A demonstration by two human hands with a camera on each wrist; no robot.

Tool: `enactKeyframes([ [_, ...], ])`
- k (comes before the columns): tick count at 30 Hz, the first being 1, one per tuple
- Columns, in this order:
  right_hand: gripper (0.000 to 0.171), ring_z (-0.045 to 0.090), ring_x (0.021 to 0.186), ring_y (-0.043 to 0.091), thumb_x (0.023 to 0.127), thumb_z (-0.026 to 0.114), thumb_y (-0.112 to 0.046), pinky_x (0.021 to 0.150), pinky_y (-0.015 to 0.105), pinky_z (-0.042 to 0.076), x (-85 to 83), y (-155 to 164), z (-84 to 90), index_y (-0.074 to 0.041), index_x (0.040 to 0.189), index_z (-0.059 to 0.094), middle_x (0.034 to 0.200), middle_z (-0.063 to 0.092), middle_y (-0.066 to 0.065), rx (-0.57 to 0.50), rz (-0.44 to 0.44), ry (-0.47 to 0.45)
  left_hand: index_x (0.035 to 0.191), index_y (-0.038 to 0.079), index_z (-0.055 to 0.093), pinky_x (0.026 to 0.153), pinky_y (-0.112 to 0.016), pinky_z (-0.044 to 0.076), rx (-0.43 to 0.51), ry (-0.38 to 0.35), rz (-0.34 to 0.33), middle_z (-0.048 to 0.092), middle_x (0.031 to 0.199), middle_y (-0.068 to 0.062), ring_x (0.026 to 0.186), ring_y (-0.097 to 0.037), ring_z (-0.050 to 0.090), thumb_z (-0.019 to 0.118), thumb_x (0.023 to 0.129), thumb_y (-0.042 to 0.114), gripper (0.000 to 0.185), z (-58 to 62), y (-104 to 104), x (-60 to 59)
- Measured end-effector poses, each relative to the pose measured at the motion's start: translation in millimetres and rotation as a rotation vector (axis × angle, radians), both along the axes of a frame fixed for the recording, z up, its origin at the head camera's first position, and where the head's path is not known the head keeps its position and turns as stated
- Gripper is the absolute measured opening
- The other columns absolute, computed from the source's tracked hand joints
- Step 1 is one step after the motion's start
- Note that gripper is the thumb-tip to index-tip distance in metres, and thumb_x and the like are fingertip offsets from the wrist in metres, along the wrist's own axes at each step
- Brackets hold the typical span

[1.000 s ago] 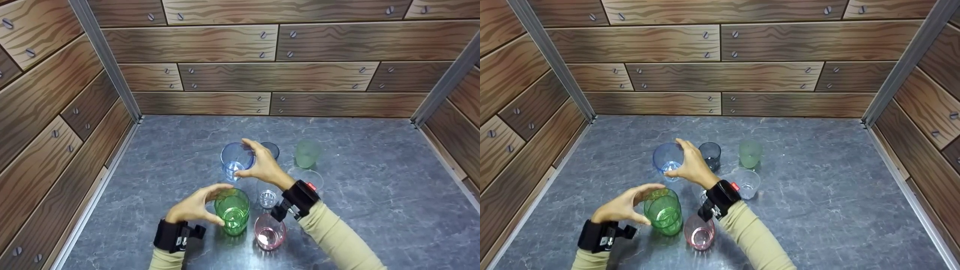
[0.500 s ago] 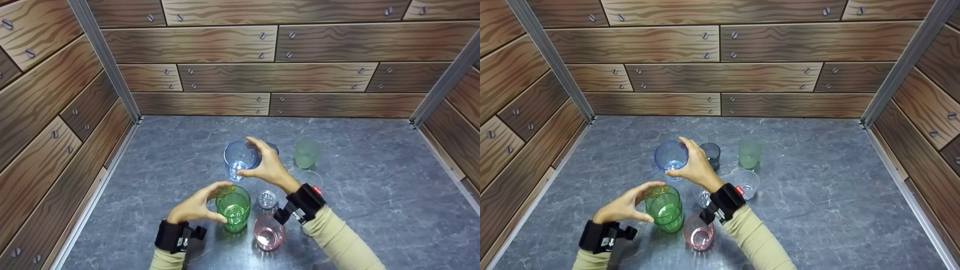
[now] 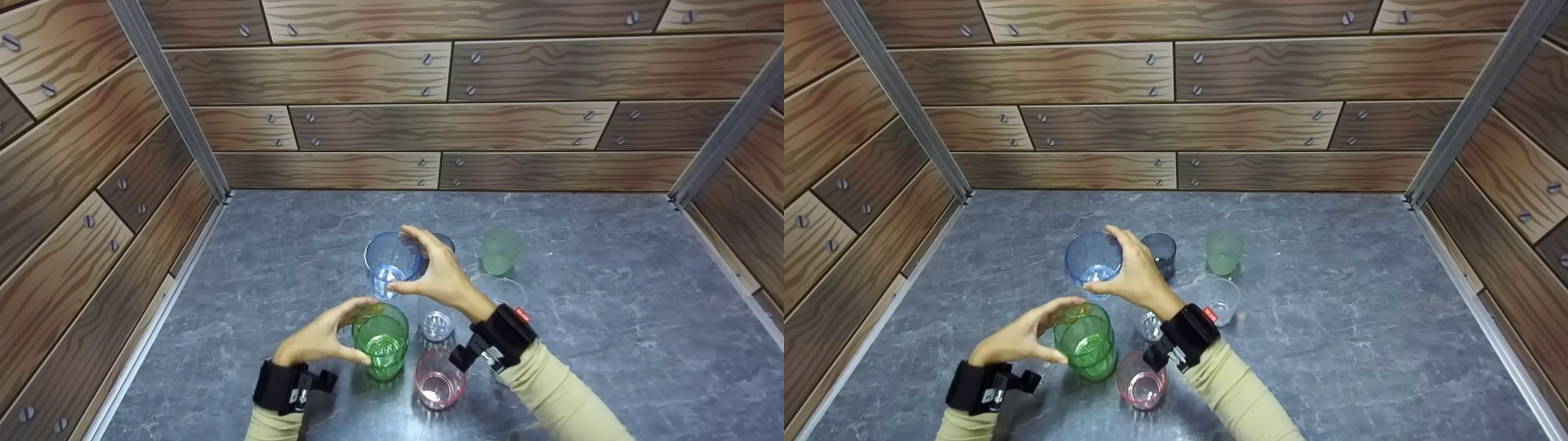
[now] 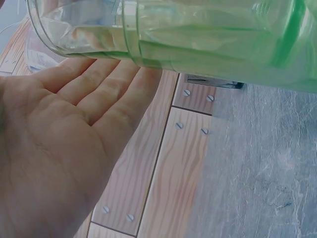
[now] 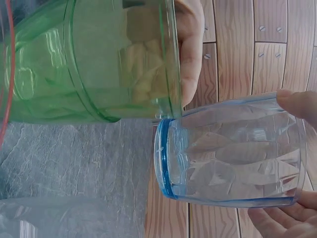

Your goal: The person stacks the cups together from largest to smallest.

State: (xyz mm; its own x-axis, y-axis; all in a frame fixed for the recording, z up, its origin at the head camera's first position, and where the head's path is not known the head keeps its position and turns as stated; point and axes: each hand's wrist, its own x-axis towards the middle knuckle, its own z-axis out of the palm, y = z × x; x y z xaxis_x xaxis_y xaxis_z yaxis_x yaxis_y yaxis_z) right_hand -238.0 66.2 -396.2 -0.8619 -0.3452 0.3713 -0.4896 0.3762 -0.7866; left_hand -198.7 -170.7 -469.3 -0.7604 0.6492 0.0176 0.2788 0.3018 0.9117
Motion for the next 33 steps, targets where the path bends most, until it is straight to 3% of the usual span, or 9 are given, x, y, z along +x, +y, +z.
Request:
enactKeyframes([
  [17,0.094,0.054,0.115,0.029,0.055,0.087,-0.018,0.100,0.041,0.049,13.3,-1,8.7,-0.002,0.135,0.042,0.124,0.056,0.016,-0.020,-0.021,0.010,0.142,0.020,0.032,0.114,-0.041,0.036,0.012,-0.004,-0.007,0.045,0.144,-0.002,0.132,-0.018,0.045,0.080,0.066,0.024,0.090,-2.0,0,-0.8],
  [33,0.094,0.053,0.118,0.029,0.056,0.087,-0.020,0.102,0.041,0.049,27.7,1,13.9,-0.001,0.136,0.040,0.128,0.054,0.016,-0.047,0.010,0.042,0.143,0.004,0.026,0.114,-0.047,0.033,-0.016,-0.032,0.021,0.041,0.145,-0.012,0.133,-0.026,0.043,0.080,0.066,0.025,0.097,-0.3,-1,0.1],
])
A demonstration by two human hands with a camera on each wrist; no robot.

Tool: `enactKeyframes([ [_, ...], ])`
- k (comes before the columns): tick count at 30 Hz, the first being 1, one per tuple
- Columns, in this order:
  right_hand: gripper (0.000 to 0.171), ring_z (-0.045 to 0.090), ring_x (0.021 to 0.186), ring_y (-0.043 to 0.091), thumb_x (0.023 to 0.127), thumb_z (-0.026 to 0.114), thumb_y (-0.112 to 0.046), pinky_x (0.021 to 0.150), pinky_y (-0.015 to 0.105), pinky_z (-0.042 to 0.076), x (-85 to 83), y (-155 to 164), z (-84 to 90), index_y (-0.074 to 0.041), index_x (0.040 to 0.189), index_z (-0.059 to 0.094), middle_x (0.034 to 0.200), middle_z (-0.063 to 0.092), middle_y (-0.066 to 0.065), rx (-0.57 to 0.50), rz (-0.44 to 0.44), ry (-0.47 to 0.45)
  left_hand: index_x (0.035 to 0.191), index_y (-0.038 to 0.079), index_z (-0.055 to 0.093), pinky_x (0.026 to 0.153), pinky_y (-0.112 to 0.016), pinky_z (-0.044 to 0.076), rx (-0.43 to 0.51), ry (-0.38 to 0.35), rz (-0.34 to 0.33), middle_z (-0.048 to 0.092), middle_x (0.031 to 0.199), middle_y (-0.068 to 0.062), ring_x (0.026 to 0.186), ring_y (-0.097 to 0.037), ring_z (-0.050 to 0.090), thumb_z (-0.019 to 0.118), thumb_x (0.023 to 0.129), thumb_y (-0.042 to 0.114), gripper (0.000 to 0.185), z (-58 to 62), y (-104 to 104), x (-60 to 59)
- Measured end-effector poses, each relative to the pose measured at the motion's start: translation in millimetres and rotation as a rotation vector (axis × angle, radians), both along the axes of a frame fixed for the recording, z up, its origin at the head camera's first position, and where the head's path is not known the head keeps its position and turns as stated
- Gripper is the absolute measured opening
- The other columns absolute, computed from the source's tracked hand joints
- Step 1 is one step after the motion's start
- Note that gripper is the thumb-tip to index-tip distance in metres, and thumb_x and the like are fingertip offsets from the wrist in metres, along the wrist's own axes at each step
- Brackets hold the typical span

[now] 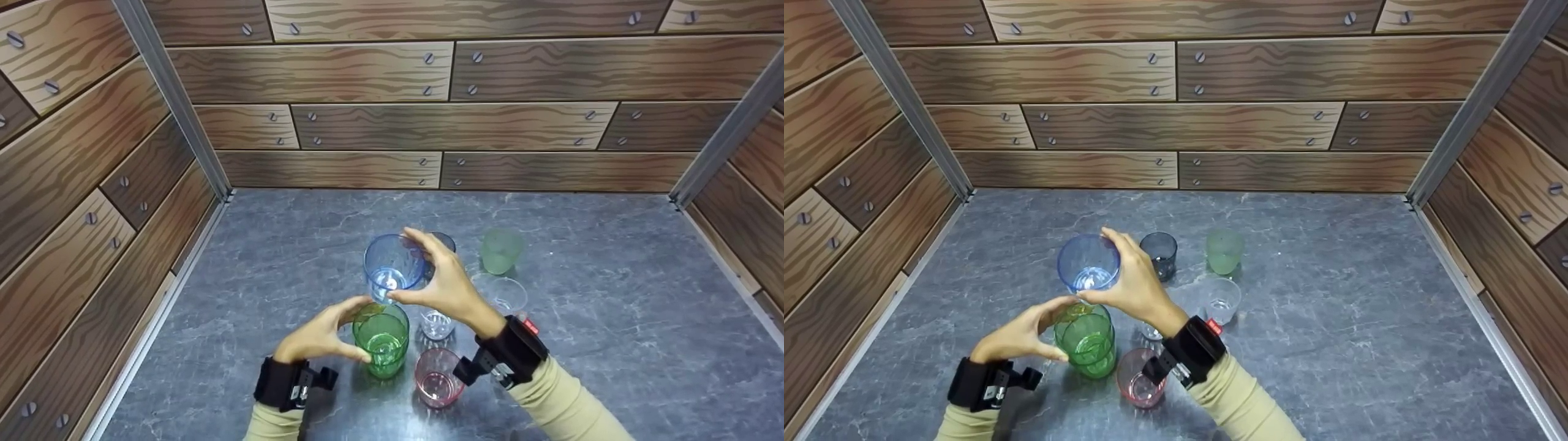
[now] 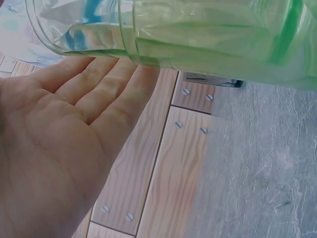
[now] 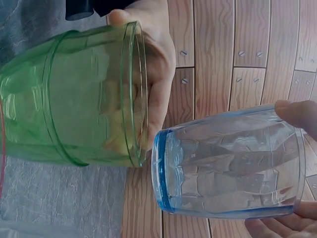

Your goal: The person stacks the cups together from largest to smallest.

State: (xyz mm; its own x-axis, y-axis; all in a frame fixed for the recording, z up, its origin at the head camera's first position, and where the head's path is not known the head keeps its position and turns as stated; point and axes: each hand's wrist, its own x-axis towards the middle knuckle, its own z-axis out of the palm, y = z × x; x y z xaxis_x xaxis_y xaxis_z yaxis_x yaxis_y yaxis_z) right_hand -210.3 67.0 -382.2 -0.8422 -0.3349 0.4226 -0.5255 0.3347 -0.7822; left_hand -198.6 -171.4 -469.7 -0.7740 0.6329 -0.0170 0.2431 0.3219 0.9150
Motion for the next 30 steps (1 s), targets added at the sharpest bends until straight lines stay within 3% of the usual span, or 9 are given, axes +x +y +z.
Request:
enactKeyframes([
  [16,0.093,0.054,0.115,0.027,0.057,0.087,-0.021,0.098,0.039,0.051,8.5,2,-4.1,-0.002,0.135,0.041,0.127,0.054,0.015,0.002,0.005,0.034,0.144,0.004,0.024,0.113,-0.047,0.034,0.008,-0.020,-0.004,0.040,0.146,-0.014,0.132,-0.026,0.044,0.081,0.066,0.026,0.099,0.7,1,0.2],
  [30,0.093,0.054,0.116,0.027,0.056,0.087,-0.020,0.099,0.038,0.051,14.5,3,-4.5,-0.001,0.135,0.041,0.129,0.054,0.014,0.004,0.016,0.006,0.144,0.004,0.024,0.114,-0.045,0.034,0.005,-0.019,0.001,0.039,0.147,-0.013,0.132,-0.026,0.045,0.081,0.065,0.026,0.099,-0.1,1,-0.1],
])
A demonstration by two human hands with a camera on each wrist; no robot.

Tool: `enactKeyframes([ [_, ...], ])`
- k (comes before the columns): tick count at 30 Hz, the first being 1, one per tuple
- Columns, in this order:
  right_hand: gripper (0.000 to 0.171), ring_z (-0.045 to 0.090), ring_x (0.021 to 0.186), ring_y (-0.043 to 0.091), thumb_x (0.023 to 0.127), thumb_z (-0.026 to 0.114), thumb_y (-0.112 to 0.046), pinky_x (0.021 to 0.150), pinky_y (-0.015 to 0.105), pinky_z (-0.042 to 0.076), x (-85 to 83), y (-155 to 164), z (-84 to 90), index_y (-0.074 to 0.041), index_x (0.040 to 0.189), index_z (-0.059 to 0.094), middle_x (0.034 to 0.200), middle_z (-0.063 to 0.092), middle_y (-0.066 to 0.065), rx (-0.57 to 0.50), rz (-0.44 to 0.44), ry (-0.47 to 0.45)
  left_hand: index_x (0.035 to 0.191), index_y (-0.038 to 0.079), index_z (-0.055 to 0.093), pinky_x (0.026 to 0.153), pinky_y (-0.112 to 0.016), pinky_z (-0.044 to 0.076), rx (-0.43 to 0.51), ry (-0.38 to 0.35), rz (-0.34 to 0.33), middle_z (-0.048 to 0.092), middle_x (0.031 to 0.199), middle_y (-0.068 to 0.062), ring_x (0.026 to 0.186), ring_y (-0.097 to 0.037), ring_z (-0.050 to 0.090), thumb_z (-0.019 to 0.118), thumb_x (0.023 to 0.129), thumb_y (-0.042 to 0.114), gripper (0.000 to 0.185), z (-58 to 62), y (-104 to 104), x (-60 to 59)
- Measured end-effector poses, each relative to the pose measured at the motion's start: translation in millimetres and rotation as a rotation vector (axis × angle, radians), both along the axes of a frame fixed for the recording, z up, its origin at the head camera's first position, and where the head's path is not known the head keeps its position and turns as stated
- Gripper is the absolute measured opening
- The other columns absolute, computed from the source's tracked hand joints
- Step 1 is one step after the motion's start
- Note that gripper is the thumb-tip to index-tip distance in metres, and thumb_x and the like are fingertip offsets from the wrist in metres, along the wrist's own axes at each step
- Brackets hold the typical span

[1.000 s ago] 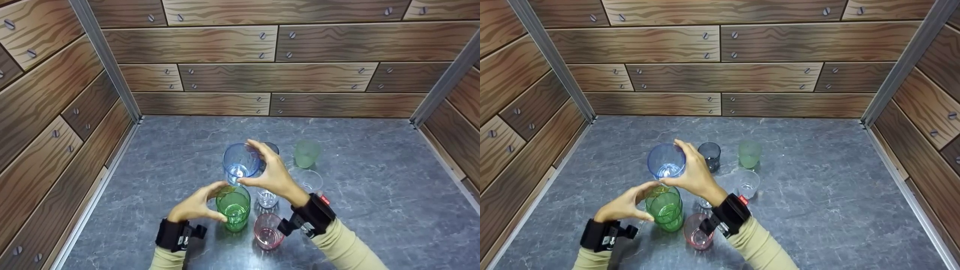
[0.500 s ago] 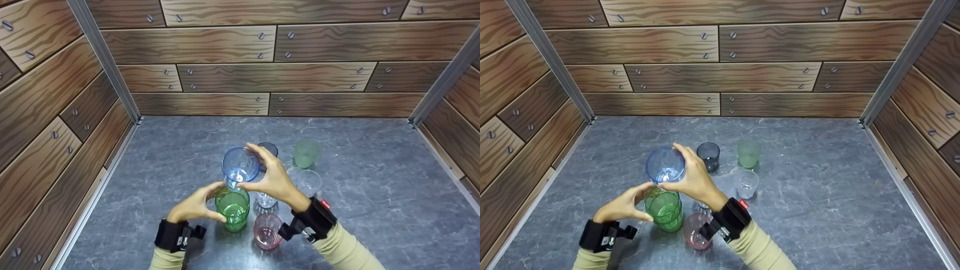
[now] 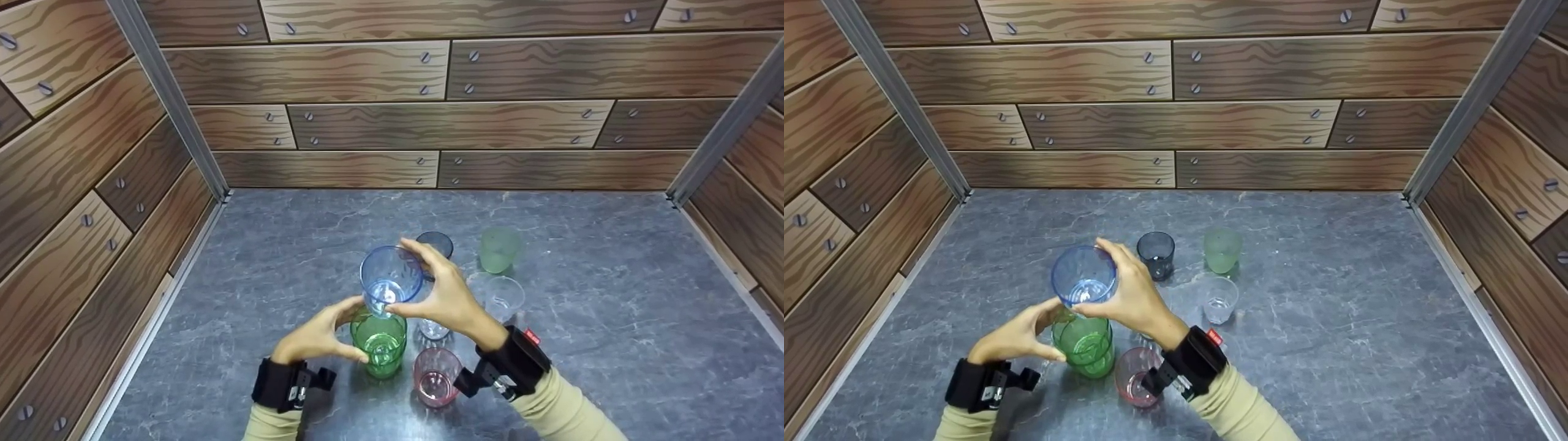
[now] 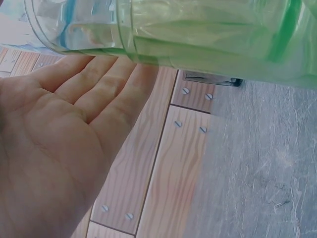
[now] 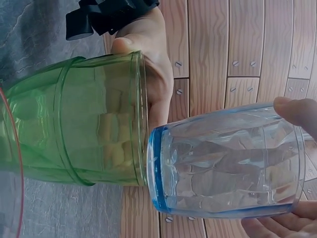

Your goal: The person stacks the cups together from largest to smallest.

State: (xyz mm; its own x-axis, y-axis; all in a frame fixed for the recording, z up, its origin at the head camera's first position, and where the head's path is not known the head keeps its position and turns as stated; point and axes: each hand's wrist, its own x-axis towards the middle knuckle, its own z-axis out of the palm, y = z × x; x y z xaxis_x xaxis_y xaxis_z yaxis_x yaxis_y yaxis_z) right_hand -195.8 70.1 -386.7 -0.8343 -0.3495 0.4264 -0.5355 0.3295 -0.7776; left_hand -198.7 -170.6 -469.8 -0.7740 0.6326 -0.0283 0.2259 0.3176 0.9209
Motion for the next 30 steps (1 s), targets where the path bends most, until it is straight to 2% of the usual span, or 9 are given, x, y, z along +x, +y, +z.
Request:
enactKeyframes([
  [7,0.093,0.054,0.117,0.027,0.056,0.086,-0.018,0.102,0.039,0.049,3.8,-0.7,0.9,-0.003,0.136,0.041,0.130,0.053,0.014,-0.001,0.026,-0.037,0.143,-0.001,0.023,0.114,-0.049,0.032,-0.010,-0.002,0.016,0.040,0.145,-0.018,0.131,-0.029,0.045,0.081,0.067,0.024,0.099,-1.1,-0.4,-0.1],
  [18,0.094,0.052,0.120,0.028,0.057,0.086,-0.021,0.104,0.040,0.047,7.8,-0.8,1.3,-0.004,0.137,0.039,0.135,0.050,0.015,0.019,0.036,-0.056,0.142,0.002,0.027,0.112,-0.047,0.035,-0.003,0.018,0.007,0.043,0.143,-0.015,0.130,-0.027,0.047,0.081,0.066,0.023,0.096,-0.5,0.1,-0.8],
  [30,0.094,0.053,0.120,0.027,0.057,0.086,-0.023,0.103,0.039,0.048,10.1,-1.1,1.2,-0.003,0.137,0.040,0.136,0.050,0.014,0.028,0.050,-0.034,0.142,0.005,0.028,0.113,-0.042,0.036,0.004,0.024,-0.001,0.045,0.143,-0.011,0.130,-0.024,0.047,0.082,0.065,0.024,0.096,0.1,0.3,-0.1],
])
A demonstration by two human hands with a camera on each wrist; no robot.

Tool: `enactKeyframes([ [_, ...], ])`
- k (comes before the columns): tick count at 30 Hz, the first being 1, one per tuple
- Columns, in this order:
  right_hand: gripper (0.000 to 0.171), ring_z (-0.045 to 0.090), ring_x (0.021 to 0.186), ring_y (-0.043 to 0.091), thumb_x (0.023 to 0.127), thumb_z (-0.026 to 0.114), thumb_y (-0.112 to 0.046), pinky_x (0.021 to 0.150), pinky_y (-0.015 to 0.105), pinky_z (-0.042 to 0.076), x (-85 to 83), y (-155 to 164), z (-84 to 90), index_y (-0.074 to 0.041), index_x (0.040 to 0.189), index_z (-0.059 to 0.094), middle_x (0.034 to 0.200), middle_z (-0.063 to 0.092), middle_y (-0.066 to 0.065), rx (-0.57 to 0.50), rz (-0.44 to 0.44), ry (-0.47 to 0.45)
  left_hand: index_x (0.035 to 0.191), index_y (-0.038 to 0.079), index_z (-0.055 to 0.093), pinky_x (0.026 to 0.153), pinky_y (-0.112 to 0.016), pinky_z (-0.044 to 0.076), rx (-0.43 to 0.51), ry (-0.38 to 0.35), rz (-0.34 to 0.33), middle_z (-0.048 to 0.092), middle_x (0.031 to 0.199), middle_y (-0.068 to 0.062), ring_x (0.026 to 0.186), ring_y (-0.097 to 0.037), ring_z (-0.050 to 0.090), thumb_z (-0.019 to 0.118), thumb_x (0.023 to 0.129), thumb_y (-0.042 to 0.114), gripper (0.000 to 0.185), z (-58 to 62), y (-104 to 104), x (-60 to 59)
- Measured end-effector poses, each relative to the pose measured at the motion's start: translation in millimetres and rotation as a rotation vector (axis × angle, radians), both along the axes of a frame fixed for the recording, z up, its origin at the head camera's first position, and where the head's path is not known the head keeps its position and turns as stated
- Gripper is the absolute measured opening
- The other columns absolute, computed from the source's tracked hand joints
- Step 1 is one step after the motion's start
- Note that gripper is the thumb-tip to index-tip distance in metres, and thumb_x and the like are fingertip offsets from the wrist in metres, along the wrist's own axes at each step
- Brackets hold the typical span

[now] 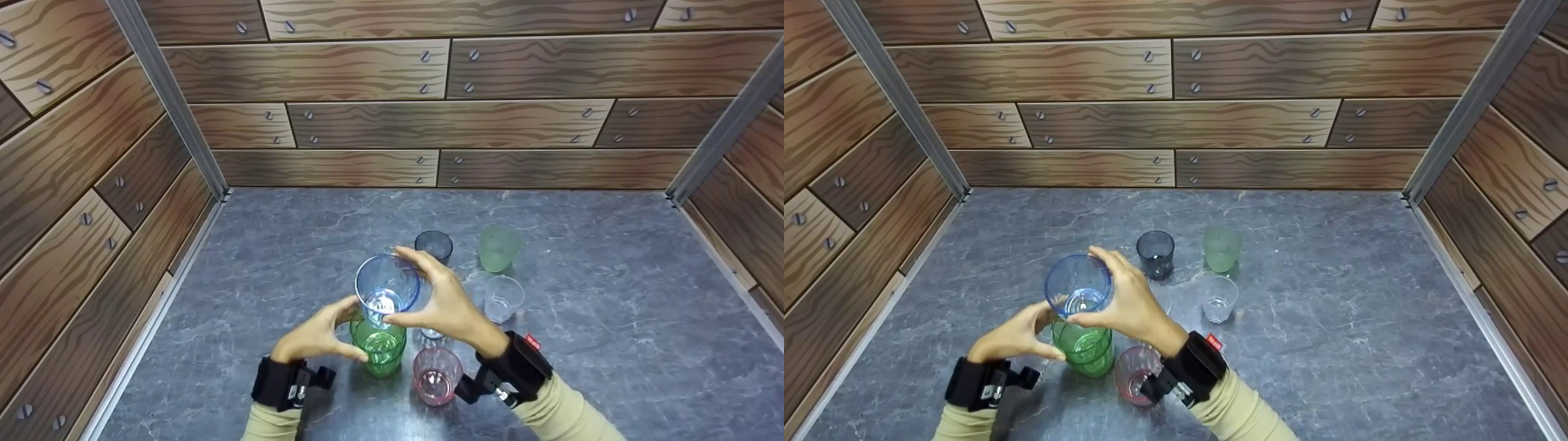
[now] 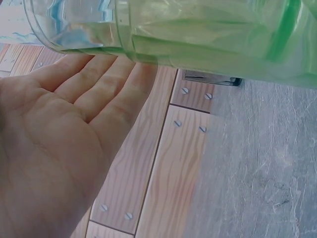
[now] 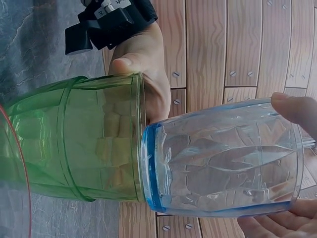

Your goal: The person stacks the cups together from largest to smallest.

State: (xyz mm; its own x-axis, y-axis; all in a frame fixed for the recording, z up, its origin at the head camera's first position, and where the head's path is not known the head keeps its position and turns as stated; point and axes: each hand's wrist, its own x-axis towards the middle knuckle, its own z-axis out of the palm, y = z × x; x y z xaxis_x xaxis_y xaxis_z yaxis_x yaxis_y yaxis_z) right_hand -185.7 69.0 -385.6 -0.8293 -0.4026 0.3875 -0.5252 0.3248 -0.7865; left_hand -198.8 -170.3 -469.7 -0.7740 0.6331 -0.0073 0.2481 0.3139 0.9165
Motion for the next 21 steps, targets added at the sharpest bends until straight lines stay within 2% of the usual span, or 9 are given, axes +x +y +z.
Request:
enactKeyframes([
  [14,0.095,0.052,0.121,0.027,0.057,0.086,-0.024,0.104,0.038,0.047,3.3,0.8,-0.6,-0.002,0.136,0.040,0.136,0.050,0.015,-0.001,0.020,0.028,0.142,0.002,0.027,0.112,-0.047,0.035,0.021,-0.006,-0.001,0.043,0.143,-0.015,0.130,-0.029,0.046,0.081,0.066,0.022,0.096,-1.5,0.1,-0.6],
  [21,0.096,0.052,0.121,0.026,0.057,0.086,-0.028,0.104,0.038,0.047,5.8,1.7,-1.4,-0.003,0.137,0.039,0.136,0.049,0.015,0.008,0.025,0.032,0.143,0.005,0.027,0.113,-0.046,0.034,0.001,-0.021,0.012,0.043,0.144,-0.012,0.131,-0.026,0.046,0.082,0.064,0.024,0.098,0.2,0.2,1.1],
])
